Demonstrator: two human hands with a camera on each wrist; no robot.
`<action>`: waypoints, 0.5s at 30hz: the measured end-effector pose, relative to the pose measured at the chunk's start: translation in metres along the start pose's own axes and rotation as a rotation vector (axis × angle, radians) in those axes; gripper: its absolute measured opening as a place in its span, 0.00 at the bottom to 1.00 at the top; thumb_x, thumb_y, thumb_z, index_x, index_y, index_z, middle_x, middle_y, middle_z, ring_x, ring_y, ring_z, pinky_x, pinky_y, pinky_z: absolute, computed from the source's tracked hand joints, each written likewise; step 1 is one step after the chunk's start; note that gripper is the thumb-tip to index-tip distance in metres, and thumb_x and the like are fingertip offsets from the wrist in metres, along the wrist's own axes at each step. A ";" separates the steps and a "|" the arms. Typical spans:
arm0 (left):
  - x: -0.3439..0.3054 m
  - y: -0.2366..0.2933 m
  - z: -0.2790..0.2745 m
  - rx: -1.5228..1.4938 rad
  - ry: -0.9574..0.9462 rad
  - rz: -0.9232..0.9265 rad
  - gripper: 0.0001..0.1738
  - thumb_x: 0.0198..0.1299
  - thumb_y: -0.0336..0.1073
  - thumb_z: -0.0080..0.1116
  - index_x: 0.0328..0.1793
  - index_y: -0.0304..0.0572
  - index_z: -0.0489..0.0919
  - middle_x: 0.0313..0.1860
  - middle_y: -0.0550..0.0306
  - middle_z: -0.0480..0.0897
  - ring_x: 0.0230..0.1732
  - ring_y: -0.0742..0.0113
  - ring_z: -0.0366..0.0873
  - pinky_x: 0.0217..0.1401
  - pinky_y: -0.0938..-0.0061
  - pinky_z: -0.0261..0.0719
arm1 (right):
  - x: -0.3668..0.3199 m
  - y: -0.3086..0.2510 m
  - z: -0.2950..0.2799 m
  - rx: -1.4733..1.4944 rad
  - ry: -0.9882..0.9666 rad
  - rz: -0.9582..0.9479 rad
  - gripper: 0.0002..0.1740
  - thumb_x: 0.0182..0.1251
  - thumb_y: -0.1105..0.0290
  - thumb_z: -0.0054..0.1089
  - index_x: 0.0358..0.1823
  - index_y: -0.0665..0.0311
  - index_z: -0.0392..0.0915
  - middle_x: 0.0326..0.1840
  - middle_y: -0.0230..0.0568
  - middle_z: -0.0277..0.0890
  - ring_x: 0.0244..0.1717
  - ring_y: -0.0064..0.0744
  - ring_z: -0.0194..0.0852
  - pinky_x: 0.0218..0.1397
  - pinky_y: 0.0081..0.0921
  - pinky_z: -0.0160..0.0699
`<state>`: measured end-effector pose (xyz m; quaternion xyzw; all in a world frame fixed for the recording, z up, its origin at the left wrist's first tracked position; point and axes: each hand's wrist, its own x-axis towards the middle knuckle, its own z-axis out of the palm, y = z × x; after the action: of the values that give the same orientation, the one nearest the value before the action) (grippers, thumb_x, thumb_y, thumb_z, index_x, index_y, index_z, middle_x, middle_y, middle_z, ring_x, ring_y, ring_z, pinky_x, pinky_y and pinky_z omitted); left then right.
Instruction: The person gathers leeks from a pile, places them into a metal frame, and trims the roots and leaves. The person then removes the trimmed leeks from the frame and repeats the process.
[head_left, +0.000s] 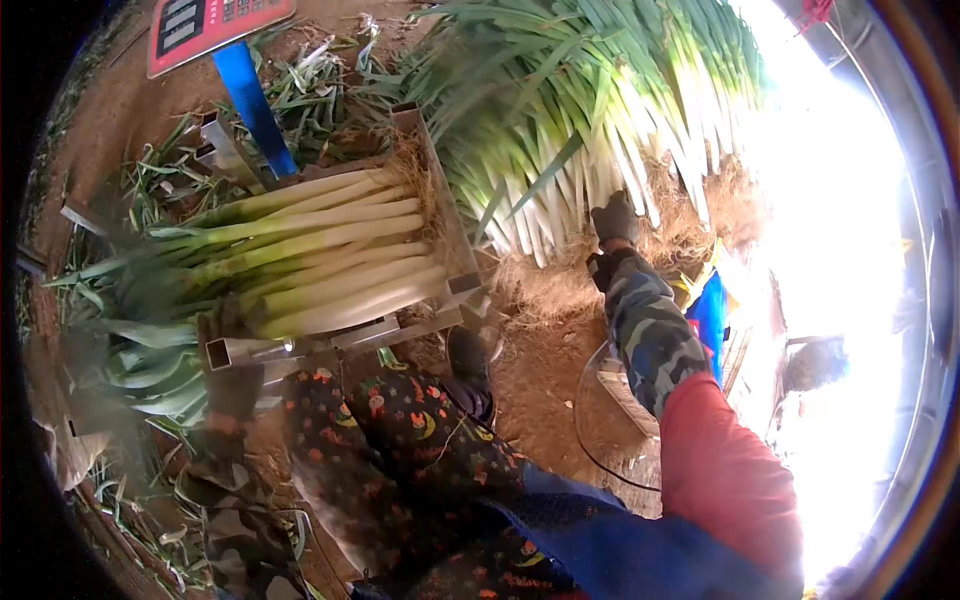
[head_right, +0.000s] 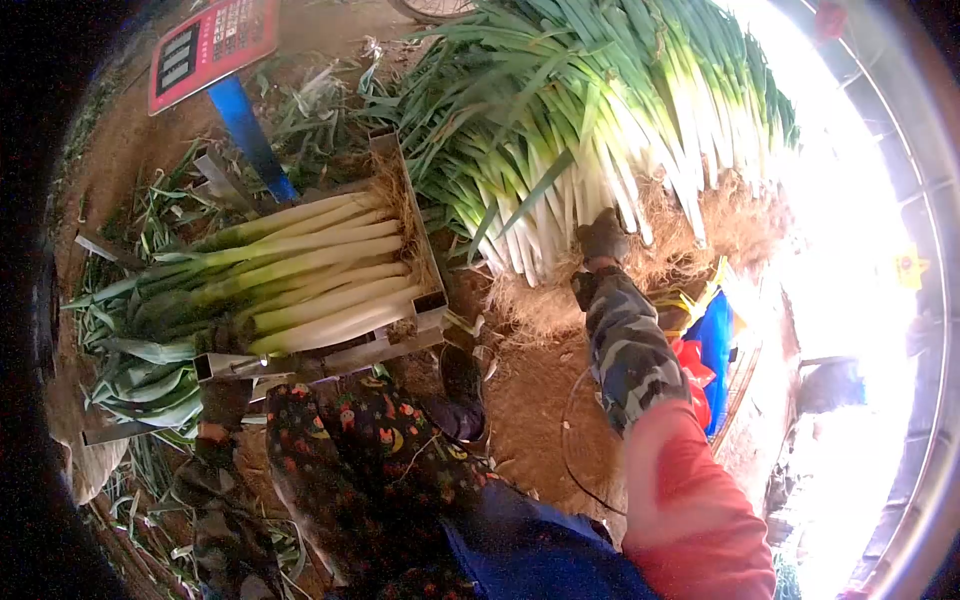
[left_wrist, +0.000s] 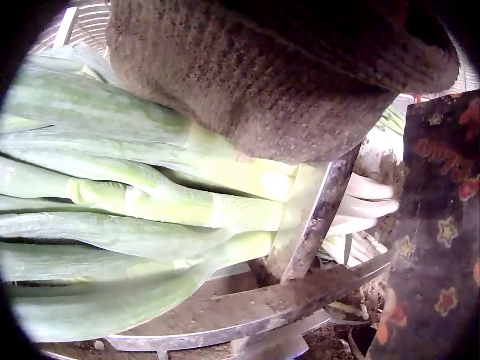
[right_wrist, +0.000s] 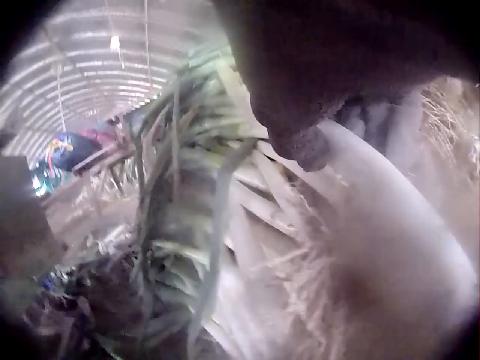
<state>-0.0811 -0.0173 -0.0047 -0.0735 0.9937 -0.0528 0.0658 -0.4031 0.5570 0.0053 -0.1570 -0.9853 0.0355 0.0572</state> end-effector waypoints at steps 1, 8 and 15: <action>-0.002 0.001 -0.001 0.048 -0.042 -0.016 0.33 0.69 0.59 0.40 0.77 0.62 0.60 0.79 0.57 0.57 0.79 0.59 0.50 0.82 0.56 0.37 | -0.003 0.002 -0.002 0.029 -0.021 -0.026 0.21 0.55 0.59 0.60 0.48 0.60 0.73 0.45 0.54 0.81 0.49 0.54 0.81 0.48 0.48 0.81; -0.001 0.001 0.000 0.079 -0.127 -0.019 0.31 0.67 0.57 0.43 0.76 0.65 0.63 0.76 0.56 0.62 0.77 0.57 0.54 0.81 0.56 0.40 | -0.018 0.005 -0.005 1.338 -0.421 0.151 0.08 0.64 0.67 0.56 0.41 0.62 0.72 0.31 0.41 0.74 0.26 0.32 0.70 0.26 0.31 0.71; 0.002 0.006 0.001 0.020 -0.039 -0.020 0.28 0.65 0.49 0.47 0.72 0.64 0.67 0.69 0.52 0.70 0.72 0.52 0.63 0.76 0.55 0.52 | -0.147 -0.048 -0.068 1.661 -0.718 0.336 0.09 0.72 0.66 0.53 0.46 0.63 0.69 0.29 0.29 0.67 0.20 0.17 0.59 0.20 0.15 0.62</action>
<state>-0.0841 -0.0120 -0.0069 -0.0838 0.9909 -0.0618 0.0853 -0.2707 0.4686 0.0619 -0.1862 -0.5663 0.7860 -0.1637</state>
